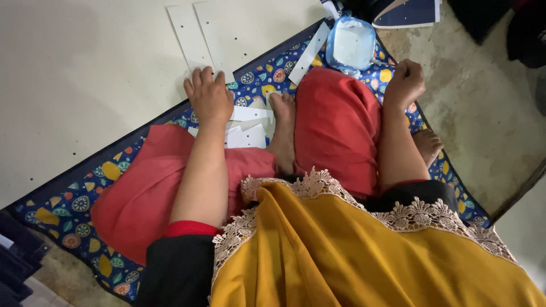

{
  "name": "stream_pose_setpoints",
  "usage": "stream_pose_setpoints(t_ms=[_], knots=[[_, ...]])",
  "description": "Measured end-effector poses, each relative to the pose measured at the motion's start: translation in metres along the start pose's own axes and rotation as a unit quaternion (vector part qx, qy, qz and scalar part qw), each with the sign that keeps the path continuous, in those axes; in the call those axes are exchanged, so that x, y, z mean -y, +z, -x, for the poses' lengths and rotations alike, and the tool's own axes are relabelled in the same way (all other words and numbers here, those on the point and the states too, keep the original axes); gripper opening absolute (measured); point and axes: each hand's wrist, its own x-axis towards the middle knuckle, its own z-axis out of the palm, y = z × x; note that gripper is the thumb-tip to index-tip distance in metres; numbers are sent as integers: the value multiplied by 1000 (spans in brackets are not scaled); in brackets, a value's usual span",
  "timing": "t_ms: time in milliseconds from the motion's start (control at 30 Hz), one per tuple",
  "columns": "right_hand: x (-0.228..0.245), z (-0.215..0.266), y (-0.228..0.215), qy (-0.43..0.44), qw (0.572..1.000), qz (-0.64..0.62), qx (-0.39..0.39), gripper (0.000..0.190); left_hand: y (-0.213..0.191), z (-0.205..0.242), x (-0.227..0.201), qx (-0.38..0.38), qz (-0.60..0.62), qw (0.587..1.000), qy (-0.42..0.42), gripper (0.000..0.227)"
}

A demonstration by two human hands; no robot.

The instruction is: Applying glue and white reinforcement strips to fabric panels for garment assembly

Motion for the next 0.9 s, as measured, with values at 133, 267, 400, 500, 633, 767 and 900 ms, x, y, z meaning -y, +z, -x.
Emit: stream_pose_setpoints(t_ms=[133,267,400,500,633,767,900], knots=[[4,-1,-2,18,1000,-7,-17,7,2,0,0,-7,-4,1000,1,49],[12,-4,-5,8,1000,6,-20,8,6,1,2,-10,7,1000,-4,47],[7,-8,-3,10,998,55,-2,6,5,1,1,-14,-1,1000,-2,48],[-19,-19,1,20,999,14,-38,6,5,0,-3,-15,-4,1000,-9,49],[56,-52,16,158,895,-412,-67,11,-14,-7,-10,5,-70,997,-25,40],[161,-69,47,232,812,-535,8,8,2,-6,-8,-25,-45,998,-35,43],[256,-39,103,311,631,-685,189,21,-1,-1,-11,5,-42,999,-24,63]])
